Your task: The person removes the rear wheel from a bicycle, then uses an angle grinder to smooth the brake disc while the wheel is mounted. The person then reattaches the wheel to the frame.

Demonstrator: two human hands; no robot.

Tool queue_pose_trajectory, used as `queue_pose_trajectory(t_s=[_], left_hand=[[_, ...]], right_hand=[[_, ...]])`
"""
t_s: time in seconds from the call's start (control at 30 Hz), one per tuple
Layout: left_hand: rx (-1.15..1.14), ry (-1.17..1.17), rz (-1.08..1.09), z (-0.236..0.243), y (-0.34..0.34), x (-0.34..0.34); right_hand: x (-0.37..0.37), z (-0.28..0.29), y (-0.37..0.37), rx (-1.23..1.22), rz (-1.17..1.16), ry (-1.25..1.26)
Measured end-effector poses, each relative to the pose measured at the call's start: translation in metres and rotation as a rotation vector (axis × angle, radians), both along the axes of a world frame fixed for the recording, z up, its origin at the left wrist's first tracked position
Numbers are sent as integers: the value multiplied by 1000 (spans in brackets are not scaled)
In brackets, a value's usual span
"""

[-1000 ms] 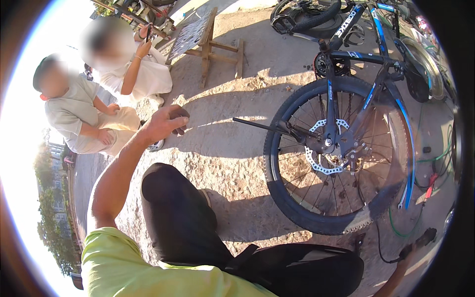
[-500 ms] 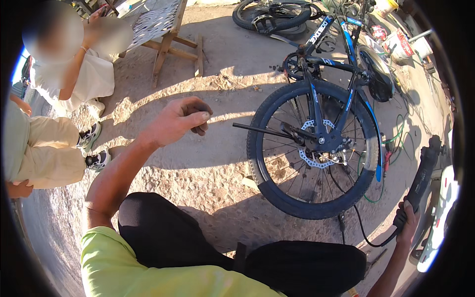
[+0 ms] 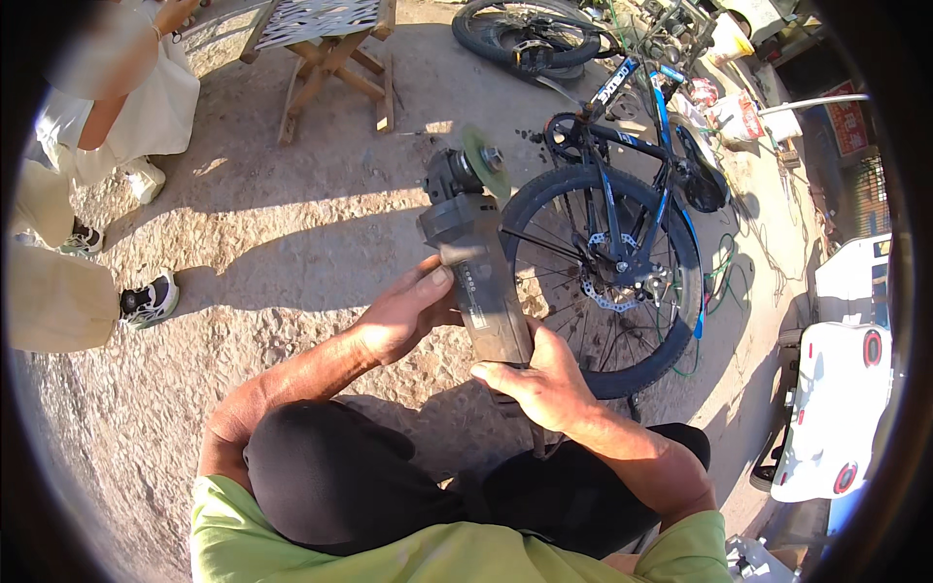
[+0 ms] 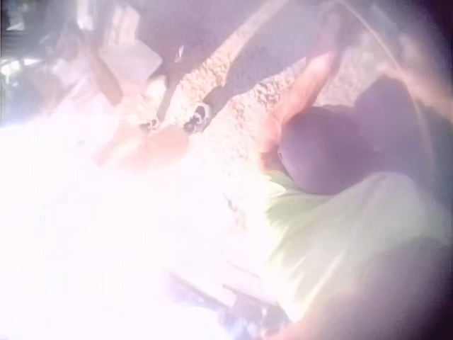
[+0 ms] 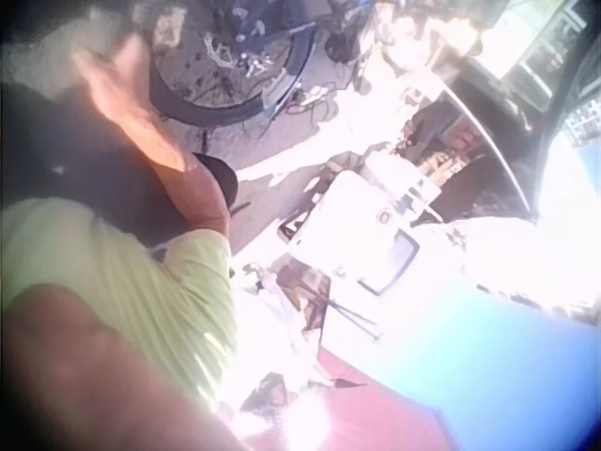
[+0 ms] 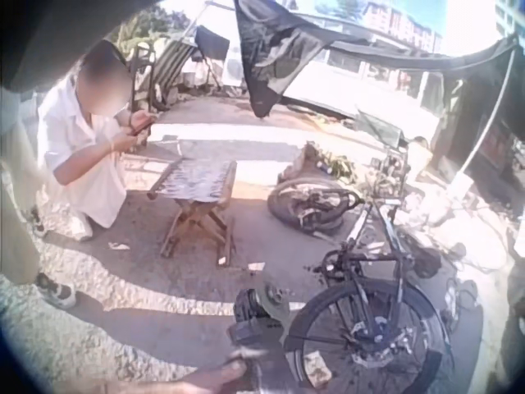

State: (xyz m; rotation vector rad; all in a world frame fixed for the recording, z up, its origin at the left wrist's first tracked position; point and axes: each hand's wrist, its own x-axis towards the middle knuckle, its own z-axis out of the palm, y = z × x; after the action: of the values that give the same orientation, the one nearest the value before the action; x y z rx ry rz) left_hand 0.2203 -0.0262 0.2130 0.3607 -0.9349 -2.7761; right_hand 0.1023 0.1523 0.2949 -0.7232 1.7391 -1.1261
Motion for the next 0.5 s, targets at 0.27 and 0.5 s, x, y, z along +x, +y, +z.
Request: queue_pose_trajectory(t_s=[0.27, 0.5], left_hand=[[441, -321, 155, -64, 27, 23], [581, -304, 201, -80, 12, 7]], right_hand=[[61, -44, -9, 367, 137, 53], [59, -71, 57, -18, -89, -840]])
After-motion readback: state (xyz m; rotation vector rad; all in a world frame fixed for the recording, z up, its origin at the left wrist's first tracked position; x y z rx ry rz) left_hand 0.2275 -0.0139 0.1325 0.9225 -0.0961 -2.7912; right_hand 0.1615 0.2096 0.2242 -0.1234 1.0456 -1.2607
